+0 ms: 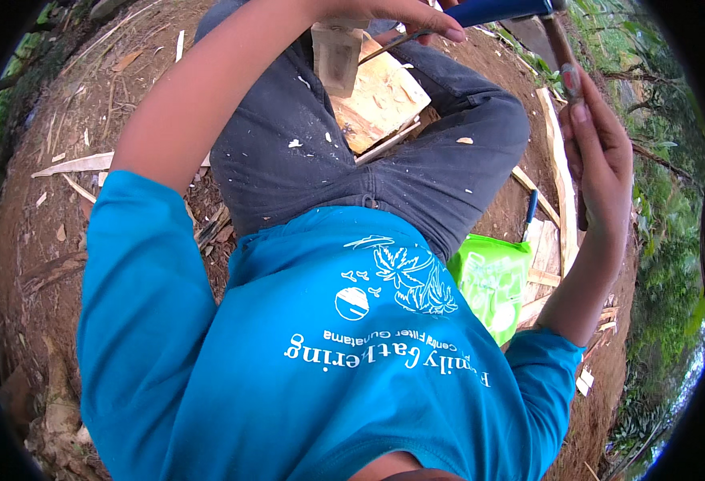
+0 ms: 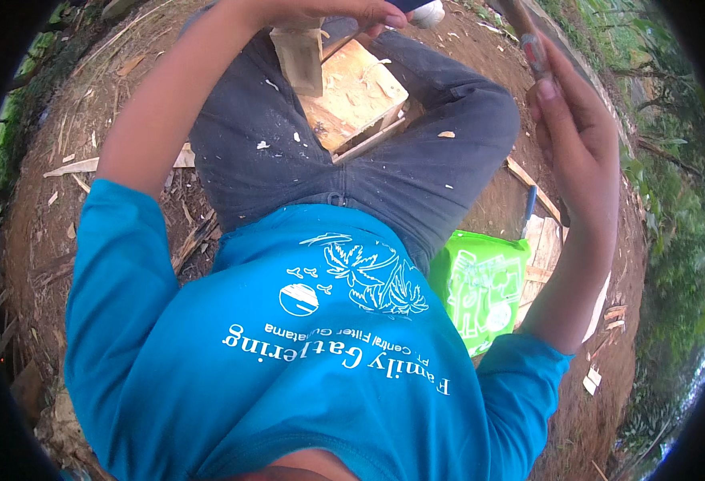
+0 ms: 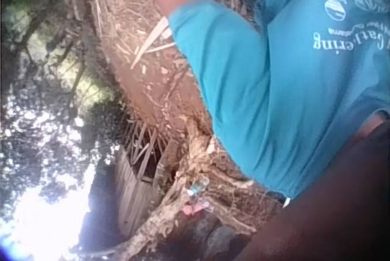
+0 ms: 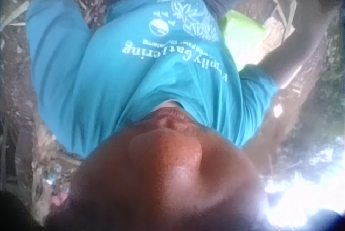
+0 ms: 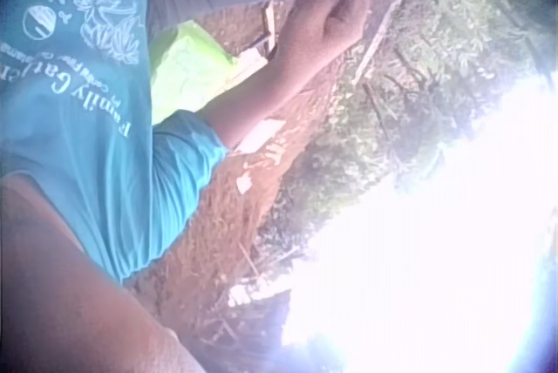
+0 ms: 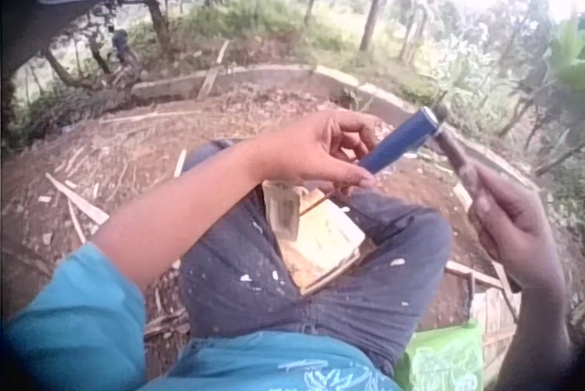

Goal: The person carves a wooden piece using a hammer and a chisel while sitting on the ground outdoors.

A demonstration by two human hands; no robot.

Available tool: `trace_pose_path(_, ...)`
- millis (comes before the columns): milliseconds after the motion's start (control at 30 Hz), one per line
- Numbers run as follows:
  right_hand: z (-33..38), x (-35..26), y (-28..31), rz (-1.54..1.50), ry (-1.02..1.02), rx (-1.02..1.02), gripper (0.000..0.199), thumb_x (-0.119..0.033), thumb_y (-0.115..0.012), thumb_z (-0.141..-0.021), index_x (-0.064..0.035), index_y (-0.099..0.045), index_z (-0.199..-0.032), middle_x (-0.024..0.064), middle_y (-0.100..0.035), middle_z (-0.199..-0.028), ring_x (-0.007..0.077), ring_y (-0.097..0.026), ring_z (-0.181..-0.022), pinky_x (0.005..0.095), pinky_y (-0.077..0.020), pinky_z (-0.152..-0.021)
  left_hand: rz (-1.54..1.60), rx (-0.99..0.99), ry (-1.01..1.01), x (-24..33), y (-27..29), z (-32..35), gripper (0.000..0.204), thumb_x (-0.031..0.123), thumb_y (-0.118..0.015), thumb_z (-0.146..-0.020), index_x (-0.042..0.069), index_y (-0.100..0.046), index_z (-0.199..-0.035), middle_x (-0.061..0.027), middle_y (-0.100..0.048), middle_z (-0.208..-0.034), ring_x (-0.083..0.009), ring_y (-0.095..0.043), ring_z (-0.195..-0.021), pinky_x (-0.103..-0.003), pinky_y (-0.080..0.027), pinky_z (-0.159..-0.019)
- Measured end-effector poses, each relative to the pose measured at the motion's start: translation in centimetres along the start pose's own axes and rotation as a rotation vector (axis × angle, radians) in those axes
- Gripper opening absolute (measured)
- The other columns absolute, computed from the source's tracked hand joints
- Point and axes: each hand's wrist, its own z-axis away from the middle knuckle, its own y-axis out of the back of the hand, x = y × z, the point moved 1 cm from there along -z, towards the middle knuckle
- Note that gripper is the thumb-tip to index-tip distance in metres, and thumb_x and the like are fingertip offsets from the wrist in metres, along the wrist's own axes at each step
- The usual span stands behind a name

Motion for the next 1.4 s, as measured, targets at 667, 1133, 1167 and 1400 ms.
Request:
trace_pose_path(667, -0.1, -1.5, 2.1, -0.458, 0.163, 0.09, 0.044, -0.021, -0.056, -0.108, -0.0061, -0.054, -0.149, -0.0027, -0.057, -0.086, -0.002, -0.041, -0.06, 0.0145, -0.0305, -0.051, 0.048, -0.054, 0.047, 0.1, -0.3, -0.5, 0.03, 0.007, -0.081, -0.088, 0.004, -0.06, -0.109, -0.0082, -0.072, -0.092, -0.0114, -0.068, -0.07, -0.026, -0.055, -0.059)
trace_pose_path(1133, 0.3, -1.1, 1.9, -0.15, 0.01, 0.067, 0.045, -0.015, -0.05, -0.109, -0.0019, -0.045, -0.152, 0.0, -0.052, -0.086, -0.0006, -0.041, -0.056, 0.0147, -0.0321, -0.044, -0.025, -0.102, 0.058, 0.6, -0.3, -0.2, 0.034, 0.011, -0.082, -0.088, 0.003, -0.057, -0.11, -0.0112, -0.072, -0.096, -0.0137, -0.069, -0.072, -0.028, -0.057, -0.061)
trace_pose_path(1167, 0.6, -1.6, 2.5, -0.346, 0.079, 0.077, 0.045, -0.017, -0.053, -0.109, -0.0025, -0.048, -0.151, -0.0012, -0.054, -0.086, -0.0012, -0.042, -0.057, 0.0142, -0.0316, -0.045, 0.002, -0.106, 0.045, 0.4, -0.2, -0.4, 0.035, 0.011, -0.082, -0.088, 0.003, -0.057, -0.11, -0.0112, -0.072, -0.096, -0.0137, -0.069, -0.072, -0.028, -0.057, -0.061)
trace_pose_path(1400, 1.1, 0.3, 2.6, -0.219, 0.022, 0.138, 0.046, -0.017, -0.052, -0.109, -0.003, -0.047, -0.152, -0.002, -0.054, -0.084, -0.001, -0.04, -0.055, 0.0152, -0.0289, -0.043, 0.001, -0.119, 0.059, -0.1, 0.0, -0.3, 0.034, 0.01, -0.082, -0.087, 0.003, -0.057, -0.11, -0.0116, -0.073, -0.095, -0.0139, -0.07, -0.073, -0.029, -0.057, -0.06)
